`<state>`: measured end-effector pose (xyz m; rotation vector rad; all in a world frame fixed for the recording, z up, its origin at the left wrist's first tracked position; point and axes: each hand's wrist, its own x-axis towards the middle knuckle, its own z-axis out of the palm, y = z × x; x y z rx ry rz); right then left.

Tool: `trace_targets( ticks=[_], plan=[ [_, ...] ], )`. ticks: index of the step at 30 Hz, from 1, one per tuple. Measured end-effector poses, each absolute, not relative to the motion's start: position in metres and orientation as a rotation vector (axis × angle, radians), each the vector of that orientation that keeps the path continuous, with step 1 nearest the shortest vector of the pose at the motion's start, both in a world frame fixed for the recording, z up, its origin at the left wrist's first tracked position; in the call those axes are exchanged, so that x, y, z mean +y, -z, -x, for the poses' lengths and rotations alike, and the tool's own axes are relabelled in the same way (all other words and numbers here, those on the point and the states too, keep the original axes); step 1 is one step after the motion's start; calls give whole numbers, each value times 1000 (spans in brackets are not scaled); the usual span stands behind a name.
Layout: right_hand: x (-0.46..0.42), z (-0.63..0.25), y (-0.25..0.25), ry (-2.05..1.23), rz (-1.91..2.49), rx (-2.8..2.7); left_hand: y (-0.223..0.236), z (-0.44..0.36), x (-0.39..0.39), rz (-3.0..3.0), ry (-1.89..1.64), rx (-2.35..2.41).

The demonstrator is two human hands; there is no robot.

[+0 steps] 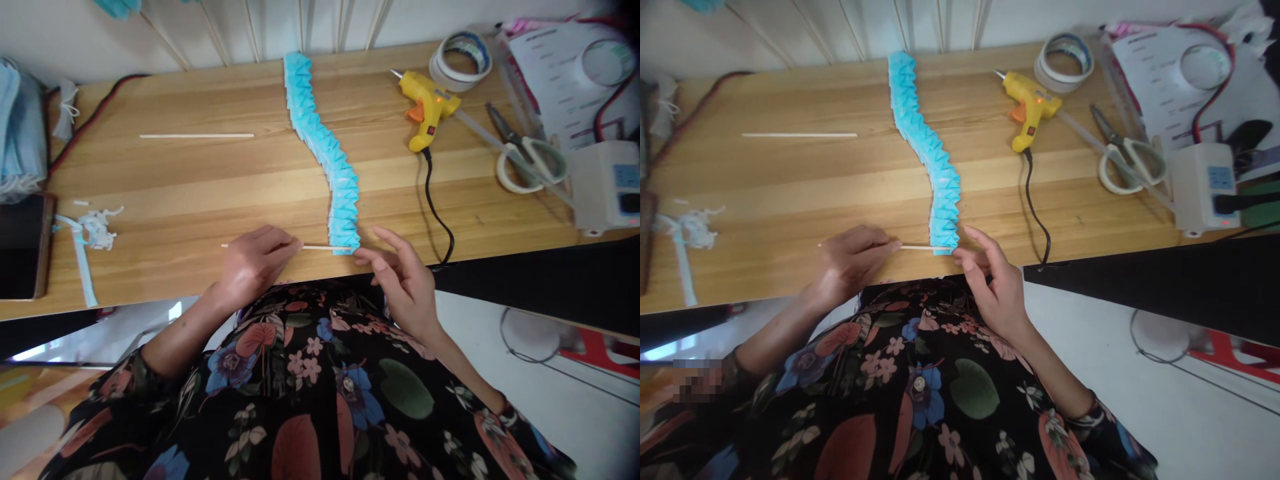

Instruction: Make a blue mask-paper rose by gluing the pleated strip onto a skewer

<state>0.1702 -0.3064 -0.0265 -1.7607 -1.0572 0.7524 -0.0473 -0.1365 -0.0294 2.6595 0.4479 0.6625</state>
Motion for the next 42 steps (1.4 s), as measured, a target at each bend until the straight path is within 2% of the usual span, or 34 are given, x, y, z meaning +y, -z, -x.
trace_targets(
  ticks=[7, 13, 17, 24, 34, 42],
  plan=[
    [-309, -171, 32, -737, 1727, -1018, 34, 49, -134, -2679, -644, 418],
    [-315, -179, 34, -470, 1784, -976, 35, 49, -133, -2644, -630, 424],
    [-314, -177, 34, -433, 1801, -1078, 37, 49, -133, -2633, -625, 444],
    [-314, -170, 33, -514, 1796, -1124, 35, 50, -132, -2635, -763, 388],
    [-315, -170, 38, -710, 1725, -981, 38, 49, -133, -2610, -682, 397],
    [-311, -168, 31, -746, 1724, -1007, 34, 46, -131, -2670, -694, 405]
  ],
)
